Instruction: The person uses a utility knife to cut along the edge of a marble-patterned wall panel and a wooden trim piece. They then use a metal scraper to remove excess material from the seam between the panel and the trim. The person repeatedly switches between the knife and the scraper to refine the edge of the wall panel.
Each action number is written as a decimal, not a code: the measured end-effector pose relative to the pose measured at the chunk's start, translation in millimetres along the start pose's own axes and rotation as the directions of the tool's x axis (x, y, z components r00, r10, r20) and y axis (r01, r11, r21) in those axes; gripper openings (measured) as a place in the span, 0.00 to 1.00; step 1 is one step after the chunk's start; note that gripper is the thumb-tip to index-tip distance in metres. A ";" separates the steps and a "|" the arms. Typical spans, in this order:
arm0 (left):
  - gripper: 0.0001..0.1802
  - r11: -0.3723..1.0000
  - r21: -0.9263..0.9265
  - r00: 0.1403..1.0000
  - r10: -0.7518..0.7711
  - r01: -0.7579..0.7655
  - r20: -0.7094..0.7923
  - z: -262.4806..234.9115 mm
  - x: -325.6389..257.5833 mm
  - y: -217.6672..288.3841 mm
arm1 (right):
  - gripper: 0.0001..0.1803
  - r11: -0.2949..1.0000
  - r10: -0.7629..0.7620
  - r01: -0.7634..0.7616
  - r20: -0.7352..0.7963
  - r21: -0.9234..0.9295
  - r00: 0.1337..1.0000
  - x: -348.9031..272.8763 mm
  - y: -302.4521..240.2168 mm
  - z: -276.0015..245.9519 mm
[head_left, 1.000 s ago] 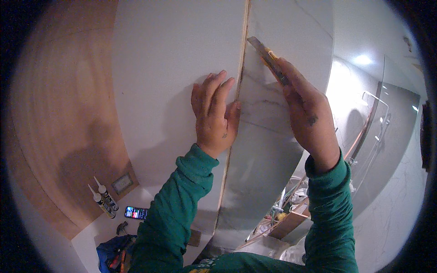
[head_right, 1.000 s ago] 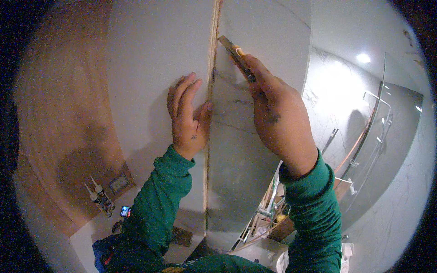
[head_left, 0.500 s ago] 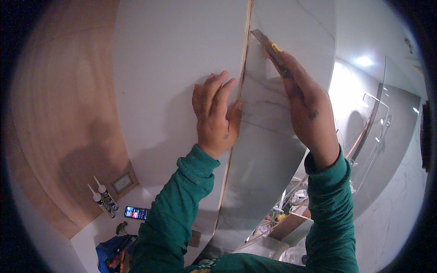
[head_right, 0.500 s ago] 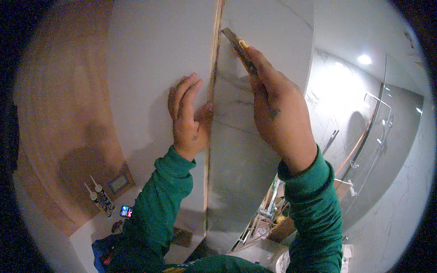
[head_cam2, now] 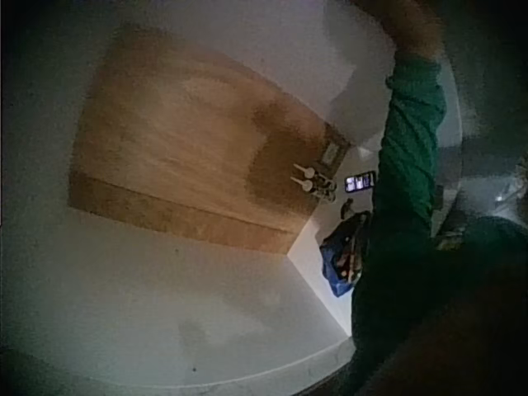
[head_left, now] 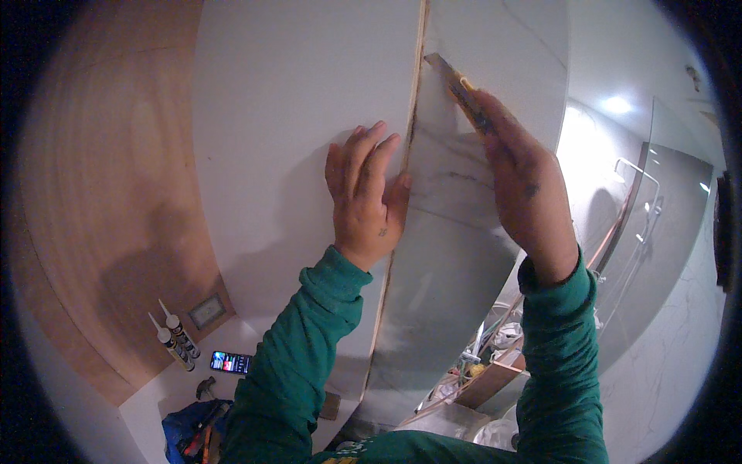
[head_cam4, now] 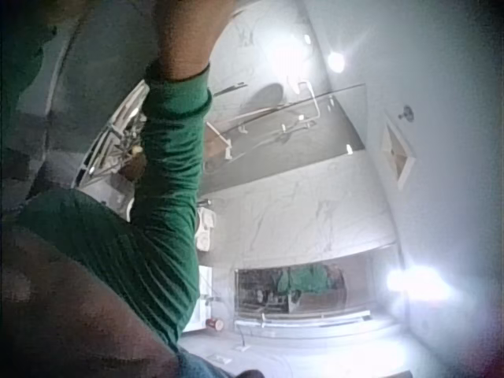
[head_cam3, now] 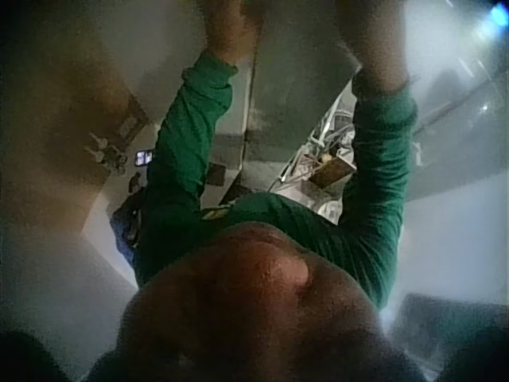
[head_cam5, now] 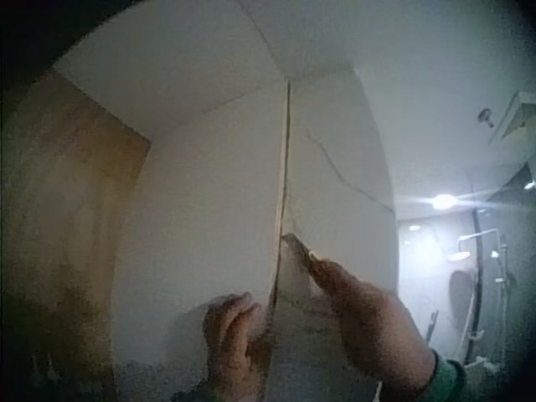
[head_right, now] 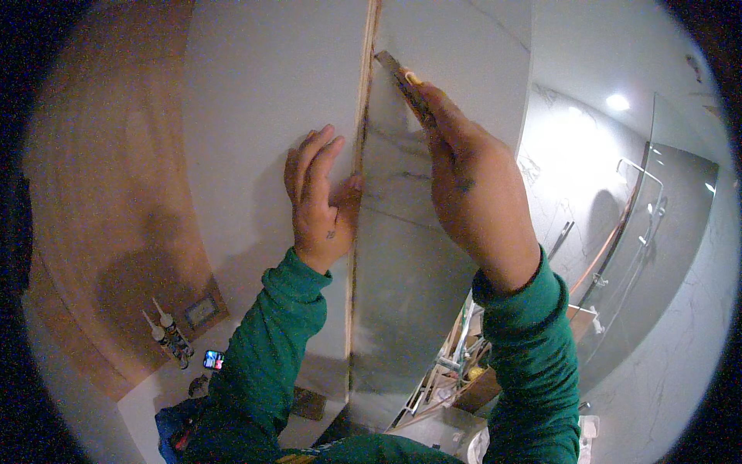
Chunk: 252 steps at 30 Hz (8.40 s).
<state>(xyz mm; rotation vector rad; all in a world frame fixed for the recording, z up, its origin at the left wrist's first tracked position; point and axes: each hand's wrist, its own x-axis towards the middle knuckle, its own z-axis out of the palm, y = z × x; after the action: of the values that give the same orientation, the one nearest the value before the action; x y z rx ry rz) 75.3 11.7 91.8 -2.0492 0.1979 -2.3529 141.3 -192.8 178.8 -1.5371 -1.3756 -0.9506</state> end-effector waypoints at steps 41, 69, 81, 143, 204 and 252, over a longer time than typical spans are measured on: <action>0.30 0.998 0.054 1.000 0.012 -0.012 0.009 -3.8 0.1 1.9 | 0.21 0.996 0.065 -0.069 0.072 0.048 0.995 0.5 -1.7 -10.3; 0.30 0.999 0.049 1.000 0.022 -0.022 -0.002 0.7 0.1 0.5 | 0.21 0.994 0.053 -0.058 0.050 0.098 0.997 7.5 2.0 -14.7; 0.29 0.999 0.051 1.000 0.012 -0.013 0.010 -1.3 -1.1 2.5 | 0.23 0.991 0.052 -0.061 0.079 0.119 0.995 -17.0 -1.8 -0.8; 0.29 0.998 0.037 0.999 0.040 -0.041 0.008 2.4 -6.3 -1.4 | 0.30 0.966 0.054 -0.086 0.134 0.243 0.990 -117.4 18.0 18.3; 0.07 0.963 0.256 0.923 -0.178 0.091 0.340 -17.3 110.0 35.2 | 0.25 0.383 0.742 -0.625 0.176 0.681 0.647 -318.5 227.7 123.5; 0.15 0.589 0.442 0.665 0.233 -0.677 0.709 -57.8 116.7 32.1 | 0.21 0.561 0.651 -0.617 0.167 0.552 0.741 -319.0 220.3 123.5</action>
<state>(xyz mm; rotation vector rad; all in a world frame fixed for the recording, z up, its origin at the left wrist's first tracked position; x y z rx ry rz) -0.5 -26.2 195.8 -1.8611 -0.1087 -1.1052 326.0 -199.4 -183.7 -1.3355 -0.8151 -0.0790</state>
